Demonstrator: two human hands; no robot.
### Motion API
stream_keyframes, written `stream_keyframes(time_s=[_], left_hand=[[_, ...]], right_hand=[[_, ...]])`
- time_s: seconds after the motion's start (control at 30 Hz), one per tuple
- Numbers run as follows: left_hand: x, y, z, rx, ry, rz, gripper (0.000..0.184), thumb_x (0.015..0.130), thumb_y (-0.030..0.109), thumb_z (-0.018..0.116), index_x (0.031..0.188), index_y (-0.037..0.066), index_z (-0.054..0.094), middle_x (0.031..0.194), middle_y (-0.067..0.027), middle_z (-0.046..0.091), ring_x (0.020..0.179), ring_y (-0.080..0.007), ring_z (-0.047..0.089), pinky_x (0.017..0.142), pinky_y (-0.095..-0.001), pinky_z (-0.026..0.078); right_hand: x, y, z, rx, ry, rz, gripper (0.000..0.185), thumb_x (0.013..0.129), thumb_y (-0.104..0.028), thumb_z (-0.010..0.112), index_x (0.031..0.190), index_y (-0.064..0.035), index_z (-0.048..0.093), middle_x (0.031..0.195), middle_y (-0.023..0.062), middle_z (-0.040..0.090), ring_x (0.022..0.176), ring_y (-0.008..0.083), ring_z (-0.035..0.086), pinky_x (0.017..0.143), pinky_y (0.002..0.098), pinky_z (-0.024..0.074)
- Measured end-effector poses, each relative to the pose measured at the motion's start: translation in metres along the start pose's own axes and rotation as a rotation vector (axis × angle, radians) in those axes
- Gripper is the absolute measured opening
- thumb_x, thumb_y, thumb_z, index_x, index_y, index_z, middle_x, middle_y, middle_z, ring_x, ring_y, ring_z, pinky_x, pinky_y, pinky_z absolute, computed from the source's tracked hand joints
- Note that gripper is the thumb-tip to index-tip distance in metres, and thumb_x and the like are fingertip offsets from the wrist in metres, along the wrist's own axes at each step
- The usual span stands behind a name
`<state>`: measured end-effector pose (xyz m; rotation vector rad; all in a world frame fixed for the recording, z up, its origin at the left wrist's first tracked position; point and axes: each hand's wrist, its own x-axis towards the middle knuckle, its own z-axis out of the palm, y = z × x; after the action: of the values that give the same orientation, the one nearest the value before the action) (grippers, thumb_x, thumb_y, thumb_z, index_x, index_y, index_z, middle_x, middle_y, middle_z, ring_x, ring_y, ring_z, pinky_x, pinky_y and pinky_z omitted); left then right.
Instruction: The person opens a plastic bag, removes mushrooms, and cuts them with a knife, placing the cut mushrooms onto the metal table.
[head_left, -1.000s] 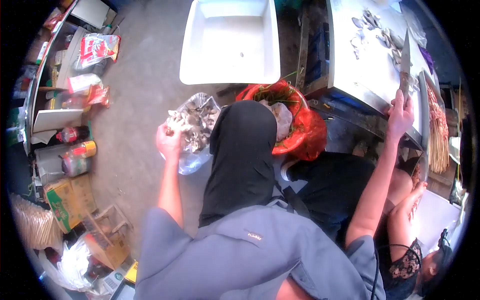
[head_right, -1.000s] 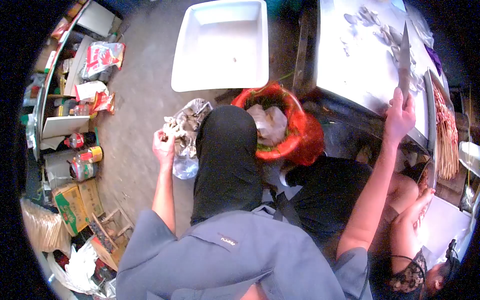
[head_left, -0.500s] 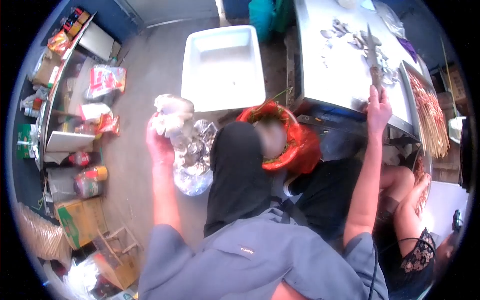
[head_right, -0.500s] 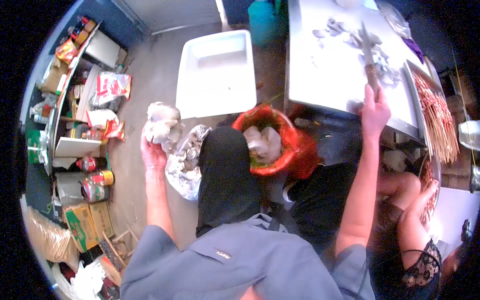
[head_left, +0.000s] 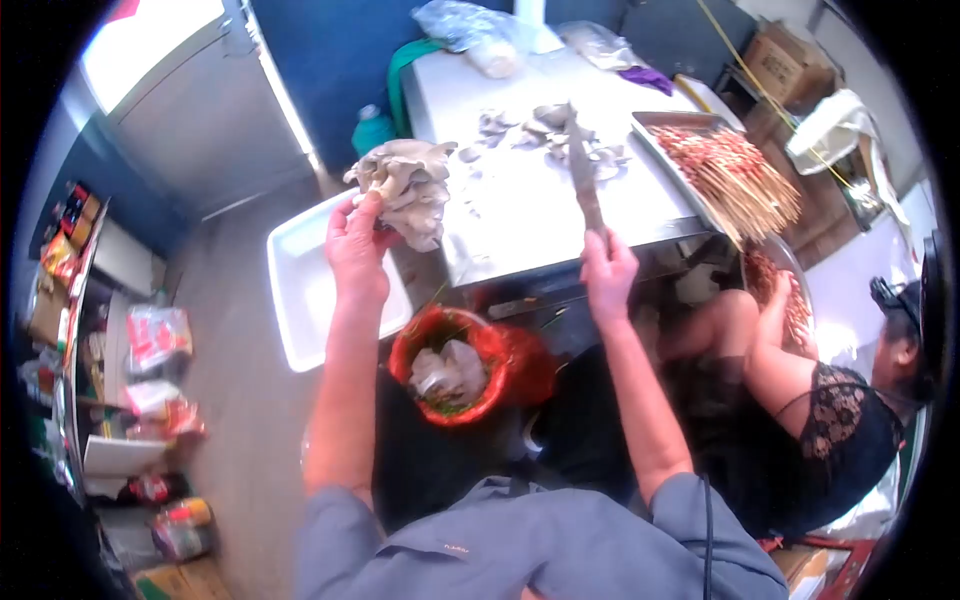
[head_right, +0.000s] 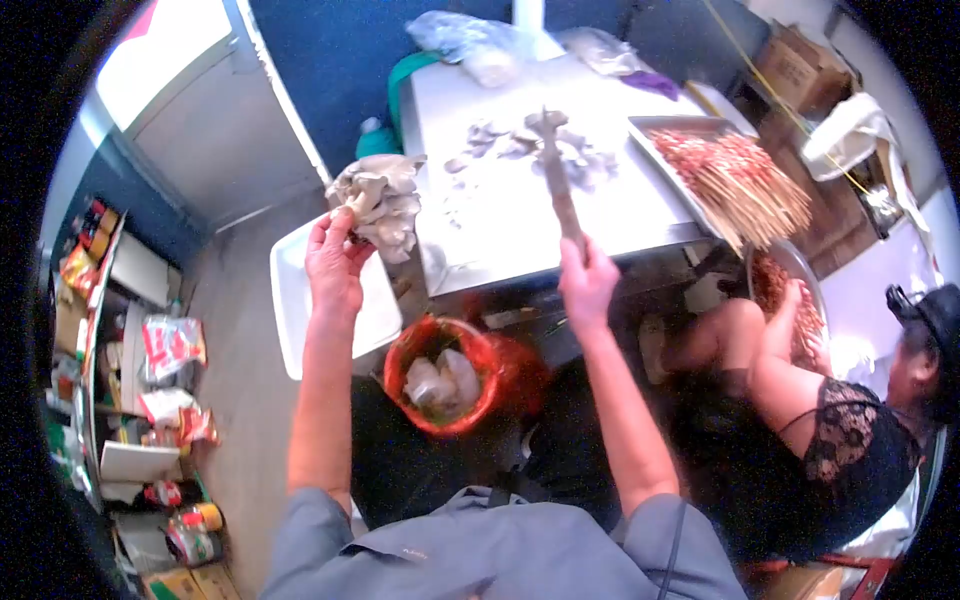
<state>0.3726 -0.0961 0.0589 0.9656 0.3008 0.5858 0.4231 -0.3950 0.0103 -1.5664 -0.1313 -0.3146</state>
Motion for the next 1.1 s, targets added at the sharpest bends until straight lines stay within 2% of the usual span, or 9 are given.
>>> stream_keyframes(time_s=[0.1, 0.17, 0.23, 0.3, 0.43, 0.5, 0.8, 0.9, 1.1], left_hand=[[0.020, -0.042, 0.030, 0.021, 0.047, -0.030, 0.023, 0.088, 0.019, 0.074, 0.104, 0.012, 0.057, 0.087, -0.0008, 0.061, 0.068, -0.0125, 0.060, 0.057, -0.0310, 0.056], [0.023, -0.066, 0.041, 0.023, 0.014, -0.018, 0.026, 0.088, 0.019, 0.074, 0.105, 0.010, 0.057, 0.088, -0.0005, 0.058, 0.070, -0.0120, 0.058, 0.061, -0.0302, 0.056], [0.024, -0.086, 0.045, 0.208, 0.040, 0.108, 0.039, 0.085, 0.023, 0.076, 0.113, 0.005, 0.055, 0.101, -0.0047, 0.053, 0.086, -0.0160, 0.057, 0.069, -0.0308, 0.054], [0.023, -0.087, 0.045, 0.209, 0.023, 0.130, 0.037, 0.086, 0.024, 0.076, 0.108, 0.002, 0.058, 0.101, -0.0048, 0.049, 0.085, -0.0151, 0.056, 0.071, -0.0301, 0.055], [0.019, -0.067, 0.037, 0.622, -0.093, 0.308, 0.033, 0.079, 0.025, 0.079, 0.091, 0.000, 0.062, 0.091, -0.0064, 0.054, 0.080, -0.0165, 0.056, 0.070, -0.0303, 0.050], [0.011, -0.058, 0.034, 0.884, -0.129, 0.384, 0.033, 0.077, 0.024, 0.079, 0.092, 0.000, 0.063, 0.083, -0.0062, 0.056, 0.076, -0.0179, 0.056, 0.071, -0.0316, 0.048], [0.008, -0.063, 0.029, 0.717, -0.182, 0.438, 0.027, 0.077, 0.013, 0.077, 0.095, 0.000, 0.062, 0.085, -0.0059, 0.057, 0.070, -0.0143, 0.057, 0.066, -0.0291, 0.047], [0.009, -0.067, 0.028, 0.743, -0.180, 0.511, 0.024, 0.080, 0.013, 0.077, 0.095, 0.002, 0.063, 0.078, 0.0002, 0.060, 0.068, -0.0074, 0.055, 0.063, -0.0241, 0.047], [0.007, -0.064, 0.029, 0.801, -0.194, 0.586, 0.023, 0.078, 0.011, 0.077, 0.091, 0.002, 0.061, 0.080, -0.0002, 0.056, 0.066, -0.0081, 0.054, 0.062, -0.0252, 0.047]], right_hand=[[-0.027, -0.006, -0.007, -0.019, -0.014, -0.002, 0.018, 0.094, -0.010, 0.060, 0.108, 0.0004, 0.064, 0.068, -0.0033, 0.055, 0.050, 0.0015, 0.046, 0.044, 0.0185, 0.0355], [-0.047, -0.013, -0.009, -0.050, -0.037, -0.047, 0.021, 0.093, -0.008, 0.060, 0.112, 0.0013, 0.063, 0.069, -0.0031, 0.056, 0.050, 0.0013, 0.046, 0.045, 0.0177, 0.0360], [-0.064, -0.007, -0.012, -0.119, -0.053, -0.114, 0.027, 0.092, -0.007, 0.062, 0.117, 0.0022, 0.062, 0.071, -0.0032, 0.058, 0.052, 0.0012, 0.048, 0.046, 0.0179, 0.0378], [-0.082, 0.001, -0.012, -0.160, -0.086, -0.125, 0.027, 0.091, -0.008, 0.063, 0.117, 0.0019, 0.062, 0.071, -0.0032, 0.058, 0.052, 0.0014, 0.048, 0.046, 0.0185, 0.0387], [-0.111, 0.005, -0.007, -0.180, -0.156, -0.018, 0.031, 0.090, -0.013, 0.068, 0.116, 0.0027, 0.063, 0.073, -0.0016, 0.061, 0.052, 0.0038, 0.051, 0.047, 0.0211, 0.0409], [-0.119, -0.005, -0.006, -0.212, -0.191, 0.051, 0.033, 0.088, -0.016, 0.068, 0.114, 0.0023, 0.063, 0.083, 0.0126, 0.069, 0.073, 0.0151, 0.065, 0.068, 0.0302, 0.0520], [-0.110, -0.028, 0.009, -0.267, -0.192, -0.068, 0.035, 0.089, -0.017, 0.068, 0.118, 0.0006, 0.061, 0.092, 0.0194, 0.070, 0.081, 0.0282, 0.071, 0.072, 0.0341, 0.0539], [-0.108, -0.027, 0.009, -0.282, -0.185, -0.089, 0.036, 0.089, -0.018, 0.067, 0.119, -0.0004, 0.061, 0.092, 0.0198, 0.070, 0.081, 0.0290, 0.071, 0.071, 0.0348, 0.0540], [-0.104, -0.026, 0.011, -0.369, -0.218, -0.135, 0.037, 0.089, -0.019, 0.066, 0.121, -0.0014, 0.059, 0.088, 0.0181, 0.070, 0.077, 0.0299, 0.070, 0.069, 0.0365, 0.0537]])
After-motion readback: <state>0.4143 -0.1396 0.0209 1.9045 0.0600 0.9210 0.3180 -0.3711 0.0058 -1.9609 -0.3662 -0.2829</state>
